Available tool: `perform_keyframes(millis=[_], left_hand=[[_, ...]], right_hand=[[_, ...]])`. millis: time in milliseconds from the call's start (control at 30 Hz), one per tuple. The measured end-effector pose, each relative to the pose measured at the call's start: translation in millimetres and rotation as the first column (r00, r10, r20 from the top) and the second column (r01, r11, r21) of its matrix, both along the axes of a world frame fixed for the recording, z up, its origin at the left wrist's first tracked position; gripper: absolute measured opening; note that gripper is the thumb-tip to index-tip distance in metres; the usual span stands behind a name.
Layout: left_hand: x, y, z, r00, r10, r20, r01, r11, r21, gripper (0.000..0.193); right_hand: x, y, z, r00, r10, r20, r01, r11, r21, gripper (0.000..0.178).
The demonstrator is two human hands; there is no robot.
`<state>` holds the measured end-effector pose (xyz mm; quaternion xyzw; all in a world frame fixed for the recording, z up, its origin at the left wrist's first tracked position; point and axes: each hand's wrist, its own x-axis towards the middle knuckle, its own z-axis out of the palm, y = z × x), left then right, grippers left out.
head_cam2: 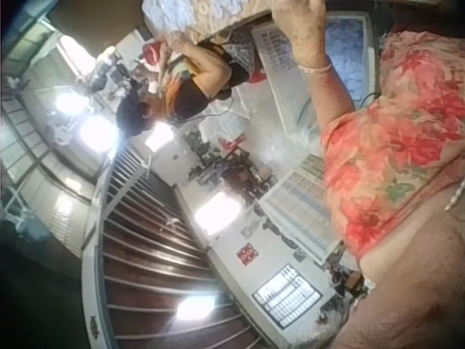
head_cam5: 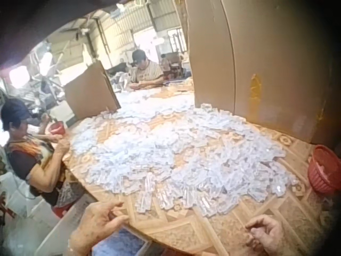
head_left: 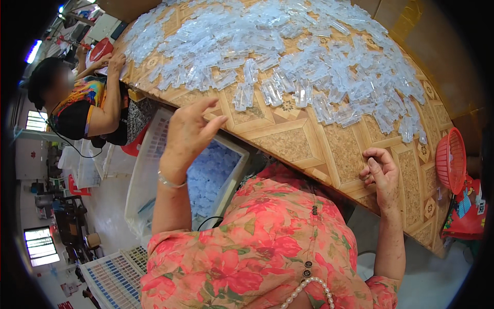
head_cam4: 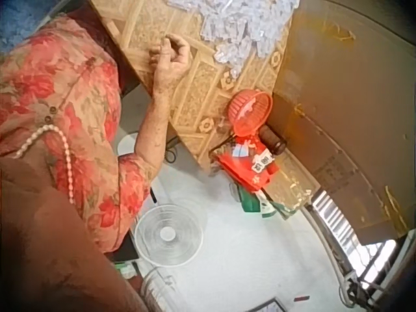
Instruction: The person assembles small, translucent plastic components by hand. They pick up a cylindrical body and a separate cap from a large pile on a wooden table, fit the cap onto the body, and place the finished unit back on the table. The process is repeated continuously throughout the clip.
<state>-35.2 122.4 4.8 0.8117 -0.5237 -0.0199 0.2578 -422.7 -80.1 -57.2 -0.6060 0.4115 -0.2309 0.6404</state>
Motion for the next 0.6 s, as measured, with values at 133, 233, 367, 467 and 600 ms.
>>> perform_keyframes(millis=[133, 233, 367, 467, 600], left_hand=[[-3.6, -35.8, -28.6, 0.979, -0.009, 0.202, 0.023, 0.998, -0.065, 0.051], [0.0, -48.8, -40.6, 0.974, -0.019, 0.225, 0.027, 0.999, -0.032, 0.054], [-2.6, -52.9, -41.7, 0.983, -0.026, 0.180, 0.023, 0.999, 0.022, 0.053], [-7.2, -46.6, -37.2, 0.990, -0.085, 0.117, 0.085, 0.996, 0.002, 0.053], [-20.0, -42.0, -25.1, 0.977, -0.166, -0.130, 0.174, 0.984, 0.047, 0.054]], right_hand=[[-2.6, 0.7, -7.6, 1.000, -0.022, 0.022, 0.022, 1.000, -0.017, 0.021], [-3.3, 2.9, -9.1, 0.998, -0.043, 0.040, 0.044, 0.999, -0.029, 0.019], [-4.1, 4.1, -11.8, 0.997, -0.064, 0.045, 0.065, 0.998, -0.018, 0.018], [-2.6, 5.1, -8.8, 0.997, -0.060, 0.042, 0.060, 0.998, -0.012, 0.018], [-1.6, 5.5, -8.0, 0.998, -0.067, 0.020, 0.067, 0.998, 0.005, 0.018]])
